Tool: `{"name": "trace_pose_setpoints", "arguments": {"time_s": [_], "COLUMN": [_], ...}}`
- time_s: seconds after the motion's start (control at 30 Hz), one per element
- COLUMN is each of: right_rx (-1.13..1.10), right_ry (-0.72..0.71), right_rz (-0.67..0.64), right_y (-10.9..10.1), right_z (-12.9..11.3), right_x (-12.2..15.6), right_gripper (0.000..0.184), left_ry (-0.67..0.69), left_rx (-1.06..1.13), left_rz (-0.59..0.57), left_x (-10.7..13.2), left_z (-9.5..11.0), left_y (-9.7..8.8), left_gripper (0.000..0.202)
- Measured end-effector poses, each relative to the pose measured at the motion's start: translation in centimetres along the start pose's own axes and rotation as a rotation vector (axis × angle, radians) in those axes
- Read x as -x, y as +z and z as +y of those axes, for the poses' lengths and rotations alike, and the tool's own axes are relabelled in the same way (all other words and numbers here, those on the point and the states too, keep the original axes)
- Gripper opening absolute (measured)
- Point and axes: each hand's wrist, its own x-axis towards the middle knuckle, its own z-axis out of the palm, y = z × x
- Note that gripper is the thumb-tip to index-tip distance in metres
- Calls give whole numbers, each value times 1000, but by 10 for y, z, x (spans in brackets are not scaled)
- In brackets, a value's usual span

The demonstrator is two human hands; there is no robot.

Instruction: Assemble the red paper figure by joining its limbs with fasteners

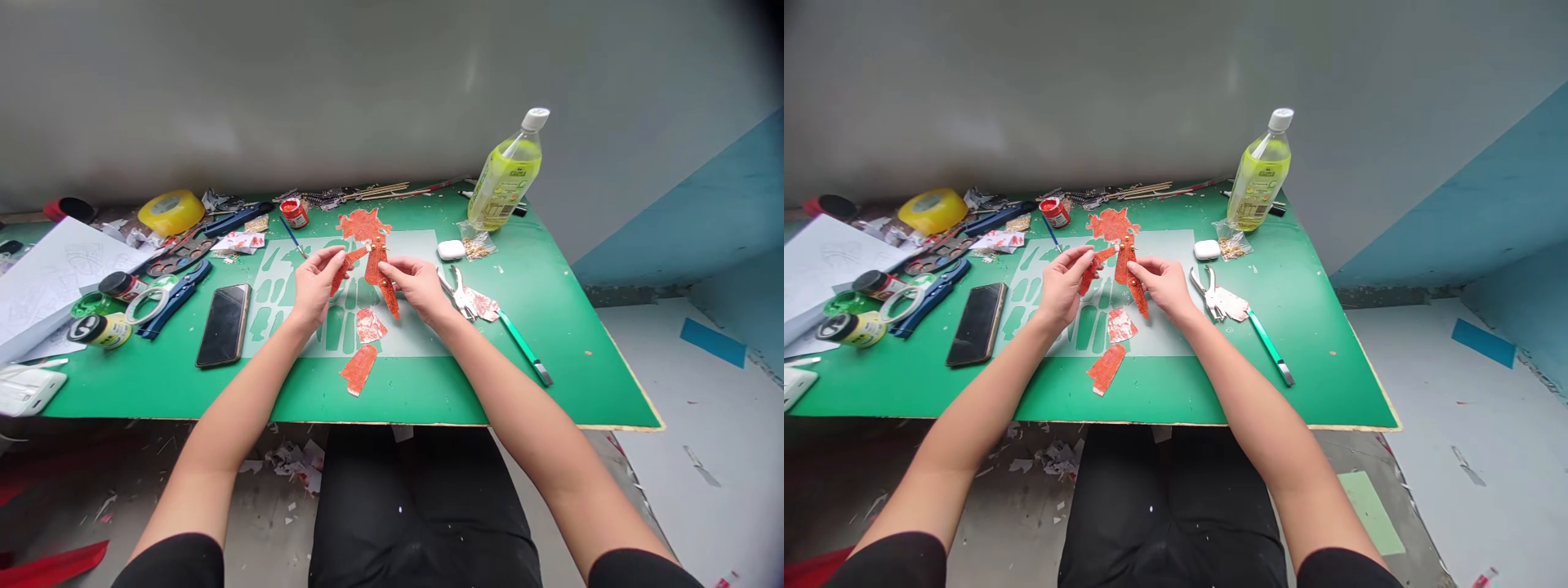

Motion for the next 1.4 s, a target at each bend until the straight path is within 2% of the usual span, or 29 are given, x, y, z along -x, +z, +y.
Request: {"name": "trace_pose_setpoints", "arguments": {"time_s": [0.13, 0.27, 0.4, 0.63, 0.77, 0.9, 1.1, 1.3, 1.4], "right_rx": [-45, -51, -62, -61, -11, 42, 81, 91, 95], "right_ry": [9, -7, -14, -32, -19, 30, 90, 144, 161], "right_rz": [11, -1, 7, 1, -13, -114, -189, -273, -308], "right_y": [3, 0, -1, 0, -8, -16, -21, -24, -28], "right_z": [4, 3, 1, 1, 1, -1, -10, -23, -23], "right_x": [0, -1, -2, -3, -7, -8, -3, 1, 0], "right_gripper": [43, 46, 46, 50, 53, 49, 41, 40, 41], "left_ry": [-123, -278, -291, -286, -271, -228, -233, -209, -182], "left_rx": [32, -51, -146, -201, -215, -255, -297, -401, -381], "left_rz": [-66, -264, -439, -570, -552, -478, -436, -367, -325], "left_x": [1, 4, 10, 13, 8, 3, -7, -20, -25], "left_z": [4, 7, 8, 6, 12, 18, 18, 20, 20], "left_y": [0, -1, 0, 0, -5, -11, -18, -31, -39], "left_gripper": [41, 51, 67, 68, 69, 68, 52, 59, 52]}}
